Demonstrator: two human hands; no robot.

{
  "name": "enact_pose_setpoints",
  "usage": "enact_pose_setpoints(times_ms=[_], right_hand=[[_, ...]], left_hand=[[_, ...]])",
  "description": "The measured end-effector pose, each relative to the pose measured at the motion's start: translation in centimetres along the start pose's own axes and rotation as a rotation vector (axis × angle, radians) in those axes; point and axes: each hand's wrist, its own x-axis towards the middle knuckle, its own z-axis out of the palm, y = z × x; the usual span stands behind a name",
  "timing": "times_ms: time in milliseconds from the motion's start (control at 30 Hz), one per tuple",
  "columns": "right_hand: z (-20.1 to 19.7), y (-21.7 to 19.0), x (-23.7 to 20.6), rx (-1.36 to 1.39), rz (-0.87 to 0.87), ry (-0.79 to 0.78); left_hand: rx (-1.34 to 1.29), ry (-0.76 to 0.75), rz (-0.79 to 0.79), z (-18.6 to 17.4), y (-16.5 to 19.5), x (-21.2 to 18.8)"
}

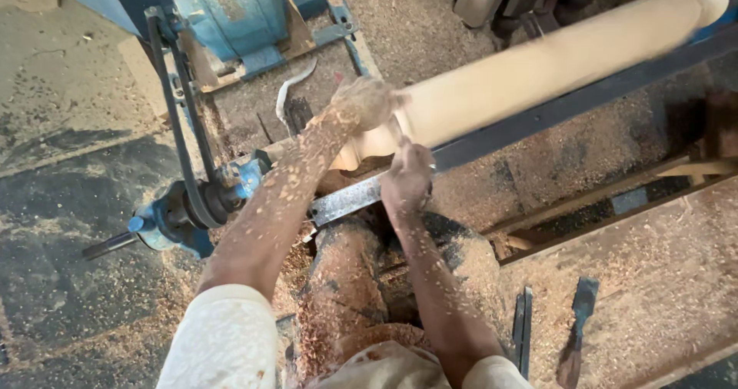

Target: The person shapes a rotating wooden spindle on a lathe using a chisel and a sanding block. They refine the contours of the spindle and then smooth the surface with sandpaper.

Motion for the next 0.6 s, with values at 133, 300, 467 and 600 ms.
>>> enact_pose_setpoints(times_ms=[133,300,467,600], right_hand=[[2.0,0.1,-1.1,-0.060,-0.043,0.021],[2.7,0.9,-1.4,-0.072,-0.144,0.035],[2.5,1.8,-1.3,-0.009,-0.230,0.086],[1.8,2.4,-1.5,-0.022,-0.095,-0.041]], left_hand=[[0.177,0.038,-0.242,0.7,-1.3,0.0],[0.199,0.106,-0.297,1.7,-4.4,1.3],[0.283,0.032,-0.317,2.6,-6.1,1.5],[0.156,0.038,-0.258,3.0,-5.9,0.5]])
